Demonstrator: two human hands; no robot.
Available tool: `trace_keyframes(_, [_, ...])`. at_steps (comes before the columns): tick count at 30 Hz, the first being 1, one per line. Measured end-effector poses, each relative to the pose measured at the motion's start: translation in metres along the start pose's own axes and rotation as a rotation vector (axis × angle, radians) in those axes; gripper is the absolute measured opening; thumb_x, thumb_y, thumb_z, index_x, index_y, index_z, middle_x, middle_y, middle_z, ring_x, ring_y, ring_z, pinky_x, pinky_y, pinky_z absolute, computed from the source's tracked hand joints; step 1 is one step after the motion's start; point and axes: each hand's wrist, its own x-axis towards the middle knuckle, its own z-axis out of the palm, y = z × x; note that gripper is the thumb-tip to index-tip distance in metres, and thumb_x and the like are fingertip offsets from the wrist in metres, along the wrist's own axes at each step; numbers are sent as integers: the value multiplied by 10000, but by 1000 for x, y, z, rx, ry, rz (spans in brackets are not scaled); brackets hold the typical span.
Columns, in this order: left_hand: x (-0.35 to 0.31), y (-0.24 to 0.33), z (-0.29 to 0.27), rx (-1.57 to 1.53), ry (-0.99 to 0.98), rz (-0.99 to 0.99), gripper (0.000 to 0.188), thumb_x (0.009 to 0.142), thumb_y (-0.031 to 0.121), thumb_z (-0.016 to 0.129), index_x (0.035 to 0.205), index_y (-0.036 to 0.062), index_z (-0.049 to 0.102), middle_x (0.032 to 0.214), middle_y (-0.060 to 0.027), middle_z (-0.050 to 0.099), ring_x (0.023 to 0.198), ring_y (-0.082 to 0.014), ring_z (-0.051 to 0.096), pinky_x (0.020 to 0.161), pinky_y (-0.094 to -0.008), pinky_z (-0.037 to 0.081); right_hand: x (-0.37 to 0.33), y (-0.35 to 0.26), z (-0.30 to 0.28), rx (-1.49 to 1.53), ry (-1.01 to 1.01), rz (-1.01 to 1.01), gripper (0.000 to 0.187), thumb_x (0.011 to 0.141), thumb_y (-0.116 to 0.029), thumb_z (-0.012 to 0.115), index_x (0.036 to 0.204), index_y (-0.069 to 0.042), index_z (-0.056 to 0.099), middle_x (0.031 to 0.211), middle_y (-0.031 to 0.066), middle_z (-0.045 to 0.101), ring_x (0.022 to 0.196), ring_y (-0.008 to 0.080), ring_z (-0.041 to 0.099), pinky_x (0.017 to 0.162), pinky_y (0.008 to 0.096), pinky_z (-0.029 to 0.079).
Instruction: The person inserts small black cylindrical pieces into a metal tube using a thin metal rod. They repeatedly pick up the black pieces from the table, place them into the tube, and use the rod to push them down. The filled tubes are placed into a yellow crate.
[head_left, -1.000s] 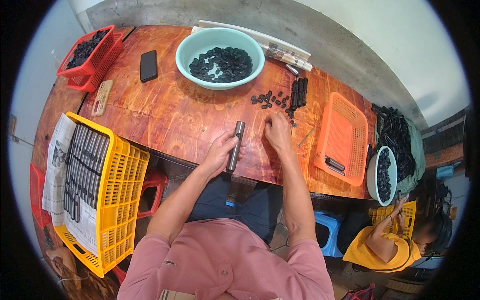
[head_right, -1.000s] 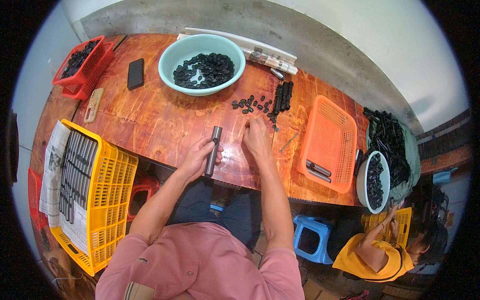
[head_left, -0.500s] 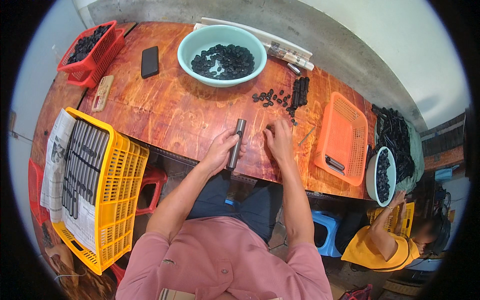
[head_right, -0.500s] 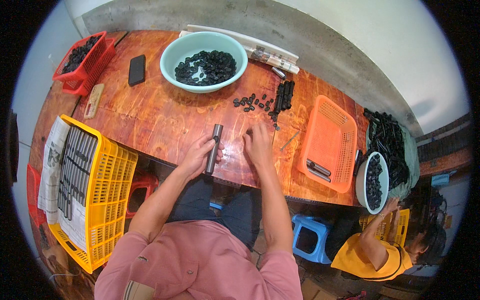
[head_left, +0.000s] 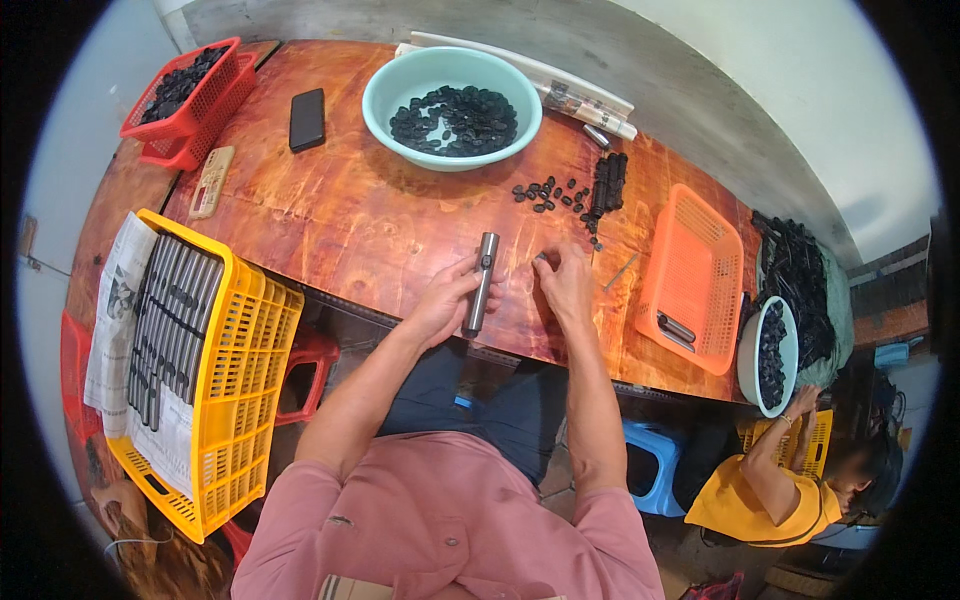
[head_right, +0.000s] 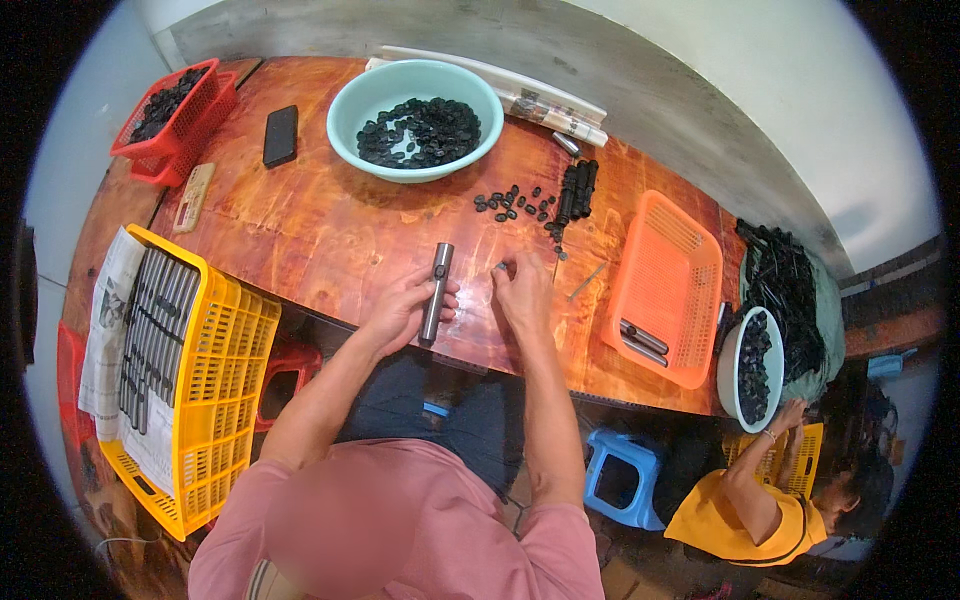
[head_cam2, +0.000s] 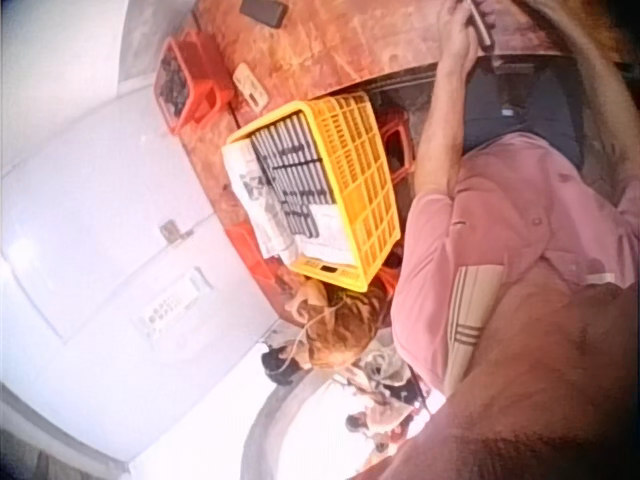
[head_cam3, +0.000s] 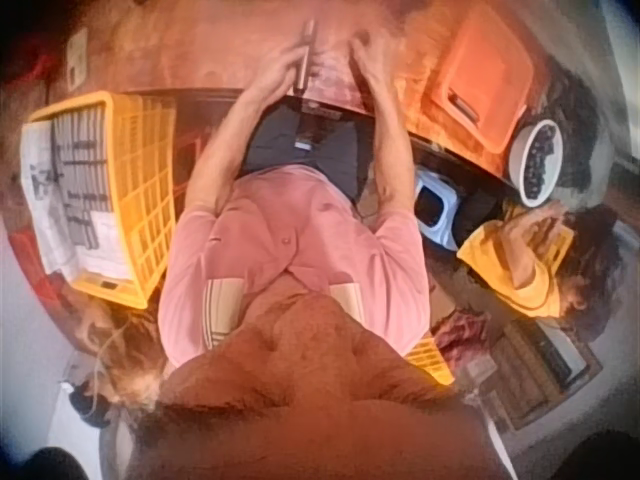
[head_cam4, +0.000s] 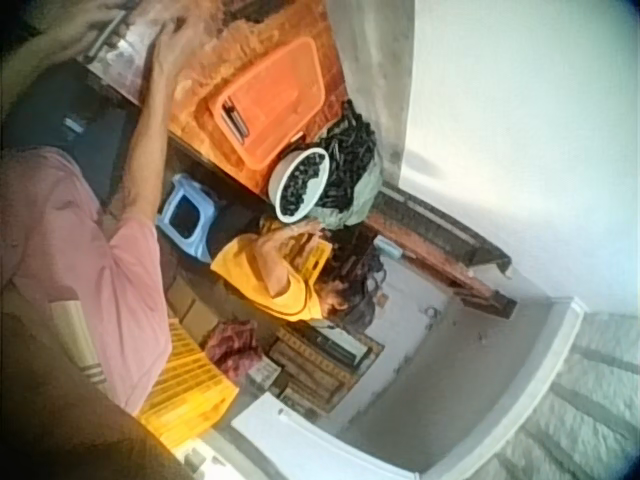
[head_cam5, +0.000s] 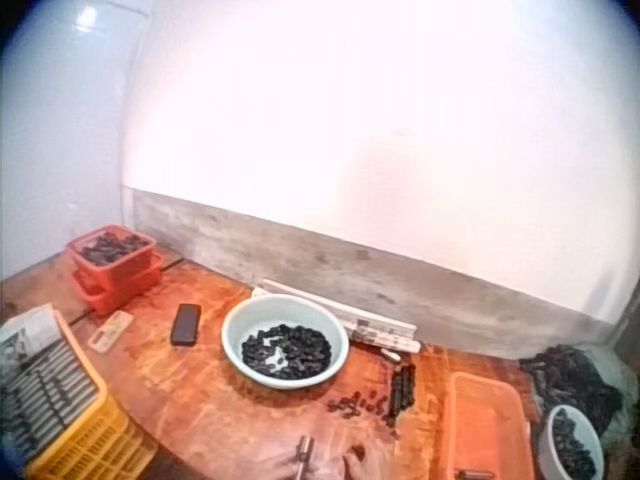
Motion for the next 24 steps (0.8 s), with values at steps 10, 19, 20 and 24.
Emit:
trace_keyframes(10, [-3, 3, 4, 39, 3, 6, 488, 1027, 138, 540, 1472, 11, 384, 1134, -127, 622, 959, -201, 645, 812, -335, 562, -5, -8, -2, 93, 28, -97, 237, 802, -126, 740, 1003, -8, 699, 935, 181, 649, 846, 335, 668, 762, 411, 528])
trace_keyframes(19, [-3, 2, 7, 29, -61, 54, 493, 1037, 106, 508, 1499, -6, 378, 1251, -85, 601, 999, -146, 632, 822, -298, 554, -26, -62, -2, 210, 9, -456, 201, 813, -48, 741, 1007, -15, 696, 913, 129, 656, 749, 265, 667, 666, 354, 534])
trace_keyframes(20, [-3, 1, 6, 34, -69, 59, 497, 1037, 103, 507, 1503, -6, 372, 1257, -85, 597, 1003, -145, 631, 822, -295, 554, -26, -62, -1, 174, 31, -487, 199, 812, -51, 741, 1003, -16, 696, 919, 134, 659, 758, 279, 672, 672, 362, 537])
trace_keyframes(24, [-2, -1, 2, 53, -86, 70, 504, 1037, 99, 505, 1510, -7, 366, 1287, -89, 580, 1021, -145, 624, 825, -294, 554, -29, -64, -2, 118, 65, -504, 191, 815, -58, 738, 998, -21, 698, 936, 128, 670, 791, 304, 679, 683, 378, 540])
